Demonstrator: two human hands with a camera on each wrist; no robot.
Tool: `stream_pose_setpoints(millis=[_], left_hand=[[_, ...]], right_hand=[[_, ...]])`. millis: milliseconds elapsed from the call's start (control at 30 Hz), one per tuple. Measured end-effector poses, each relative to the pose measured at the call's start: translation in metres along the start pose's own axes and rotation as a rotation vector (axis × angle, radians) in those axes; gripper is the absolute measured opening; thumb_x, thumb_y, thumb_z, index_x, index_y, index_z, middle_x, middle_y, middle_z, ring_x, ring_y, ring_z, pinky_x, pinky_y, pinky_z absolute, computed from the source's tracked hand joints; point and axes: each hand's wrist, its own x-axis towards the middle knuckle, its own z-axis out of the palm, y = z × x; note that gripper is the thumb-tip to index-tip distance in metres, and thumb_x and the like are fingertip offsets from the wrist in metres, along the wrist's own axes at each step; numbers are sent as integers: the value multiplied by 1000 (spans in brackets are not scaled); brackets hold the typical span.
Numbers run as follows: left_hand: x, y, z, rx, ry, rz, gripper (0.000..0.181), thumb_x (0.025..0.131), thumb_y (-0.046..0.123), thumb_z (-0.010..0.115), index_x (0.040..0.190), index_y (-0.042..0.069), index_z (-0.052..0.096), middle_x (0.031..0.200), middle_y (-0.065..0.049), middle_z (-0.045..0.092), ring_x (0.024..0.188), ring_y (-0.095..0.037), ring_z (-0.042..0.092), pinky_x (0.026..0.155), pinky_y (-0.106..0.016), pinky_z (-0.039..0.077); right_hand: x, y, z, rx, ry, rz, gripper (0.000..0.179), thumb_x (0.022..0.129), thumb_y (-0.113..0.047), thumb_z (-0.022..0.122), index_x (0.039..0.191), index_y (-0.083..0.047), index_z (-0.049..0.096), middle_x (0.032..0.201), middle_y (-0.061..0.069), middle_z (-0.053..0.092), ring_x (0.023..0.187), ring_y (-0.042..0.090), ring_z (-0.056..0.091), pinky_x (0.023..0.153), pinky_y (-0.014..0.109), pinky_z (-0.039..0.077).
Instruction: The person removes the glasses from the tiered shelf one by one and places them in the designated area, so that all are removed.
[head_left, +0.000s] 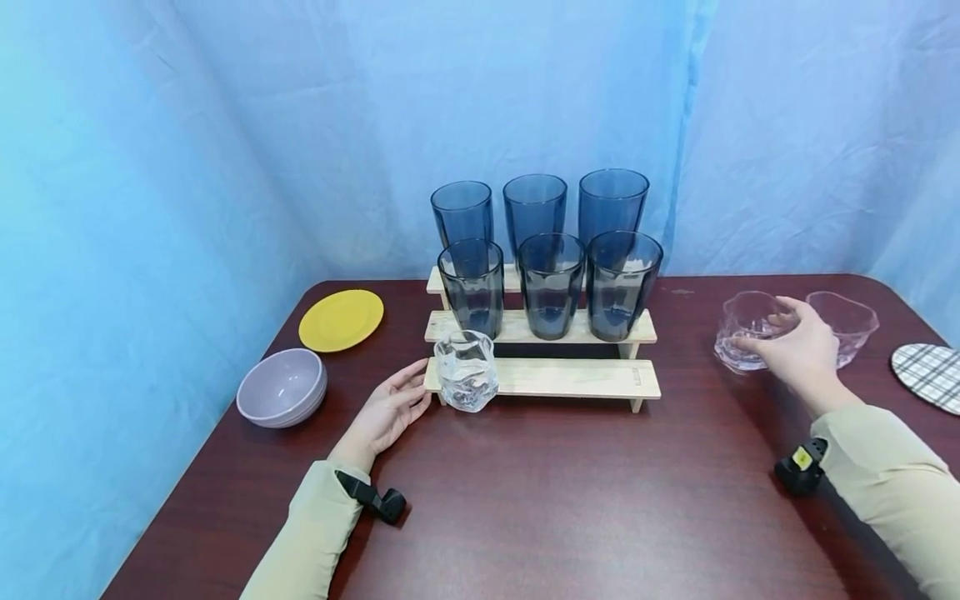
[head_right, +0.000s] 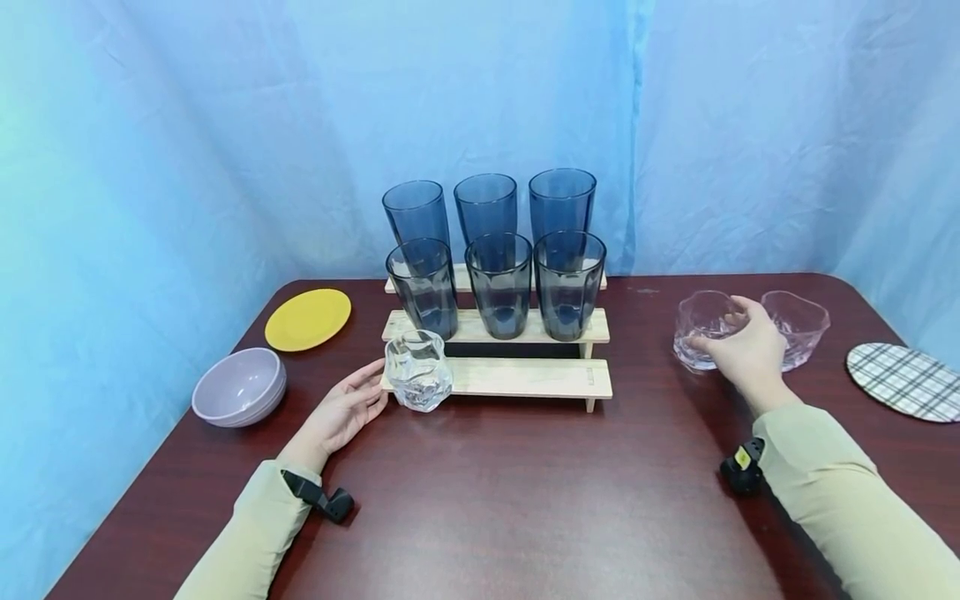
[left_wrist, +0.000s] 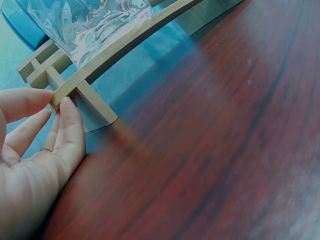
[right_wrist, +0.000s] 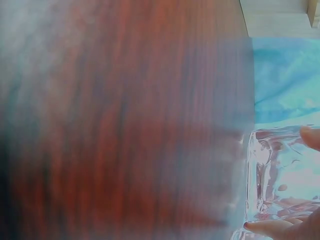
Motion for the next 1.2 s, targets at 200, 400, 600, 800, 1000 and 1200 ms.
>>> stream_pose_setpoints(millis=[200, 400, 600, 800, 1000, 1200], left_hand=[[0, -1, -1, 2, 2, 0, 58, 97, -7, 37, 151, 3, 17, 112, 0, 54, 93, -6, 58, 81, -18, 49], [1, -2, -1, 13, -15, 9, 59, 96, -9, 37, 151, 2, 16, 110, 1, 53, 92, -6, 57, 81, -17, 49], [1, -2, -1, 15, -19, 13, 59, 96, -8, 37, 151, 2, 15, 110, 1, 53, 93, -6, 57, 81, -17, 48], [1, -2, -1, 13, -13, 8, 59, 97, -8, 37, 151, 2, 16, 110, 1, 54, 92, -6, 57, 81, -17, 48], [1, -3, -2, 20, -13, 11, 59, 97, -8, 36, 151, 3, 15, 110, 2, 53, 92, -6, 58, 81, -17, 48], [1, -2, -2, 17, -15, 13, 59, 97, -8, 35, 151, 2, 14, 110, 2, 54, 92, -5, 58, 80, -17, 48]], right_hand=[[-1, 0, 1, -7, -8, -20, 87, 79, -25, 75, 144, 8, 26, 125, 39, 48, 115, 48, 47, 94, 59, 36], [-2, 1, 0, 1, -13, -19, 88, 79, -27, 75, 142, 10, 26, 124, 41, 47, 115, 51, 46, 94, 62, 36], [-3, 3, -2, -28, -3, -32, 93, 76, -29, 78, 141, 12, 26, 120, 43, 48, 112, 52, 48, 94, 63, 36], [-3, 5, -5, -33, -9, -36, 94, 77, -29, 78, 142, 12, 24, 121, 44, 47, 112, 53, 47, 94, 63, 35], [0, 10, -6, -73, -11, -33, 95, 77, -34, 77, 141, 12, 24, 122, 43, 46, 114, 52, 44, 94, 63, 33], [3, 11, -8, -100, -17, -22, 96, 78, -37, 76, 142, 12, 22, 123, 42, 44, 114, 52, 43, 94, 63, 33]])
